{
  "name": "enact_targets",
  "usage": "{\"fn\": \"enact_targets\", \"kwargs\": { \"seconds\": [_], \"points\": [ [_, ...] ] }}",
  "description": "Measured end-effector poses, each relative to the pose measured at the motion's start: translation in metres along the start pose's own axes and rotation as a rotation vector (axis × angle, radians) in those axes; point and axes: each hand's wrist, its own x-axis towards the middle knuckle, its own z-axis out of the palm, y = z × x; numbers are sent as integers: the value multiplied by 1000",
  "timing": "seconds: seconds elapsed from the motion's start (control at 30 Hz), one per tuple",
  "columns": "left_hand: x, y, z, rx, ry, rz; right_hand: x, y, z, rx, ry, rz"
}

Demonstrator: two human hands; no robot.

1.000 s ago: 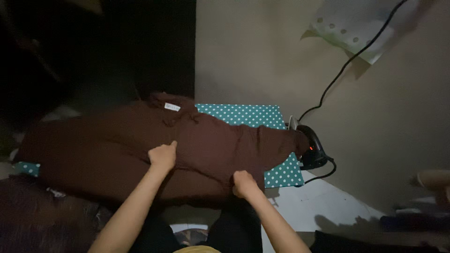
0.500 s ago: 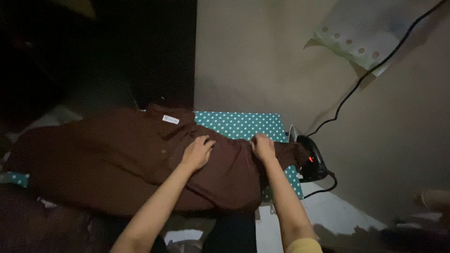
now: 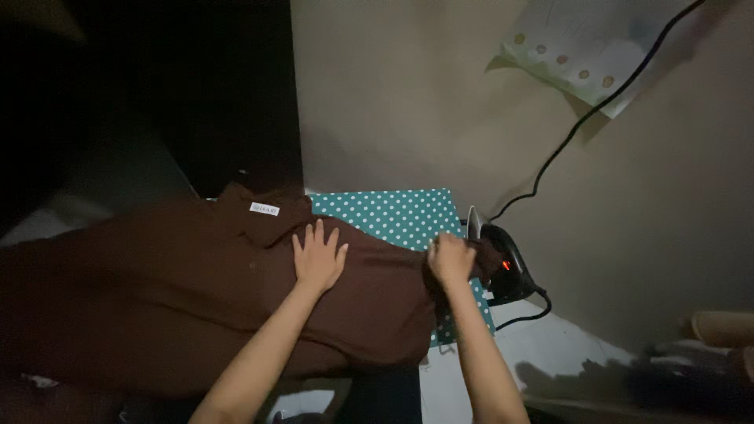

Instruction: The person irons a brown button-up shirt on an ironing board, moving the iron across different sections of the fabric and repositioning the shirt several times to reach all areas.

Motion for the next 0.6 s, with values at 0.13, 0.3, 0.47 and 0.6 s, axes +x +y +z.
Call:
{"fn": "enact_targets", "kwargs": {
  "seconds": [0.13,0.3,0.47,0.6],
  "points": [
    [19,-4,-4,22,4,-24,13,-21,3,87,-314,-63],
    [39,-11,-7,143,-130,-77,26,-16,26,138,-141,-30],
    [23,-15,-3,126,-82,-110,20,-13,50,116,148,7],
    [25,-18,0,55,-98,-153,16,-3,60,80,146,70]
  ]
}}
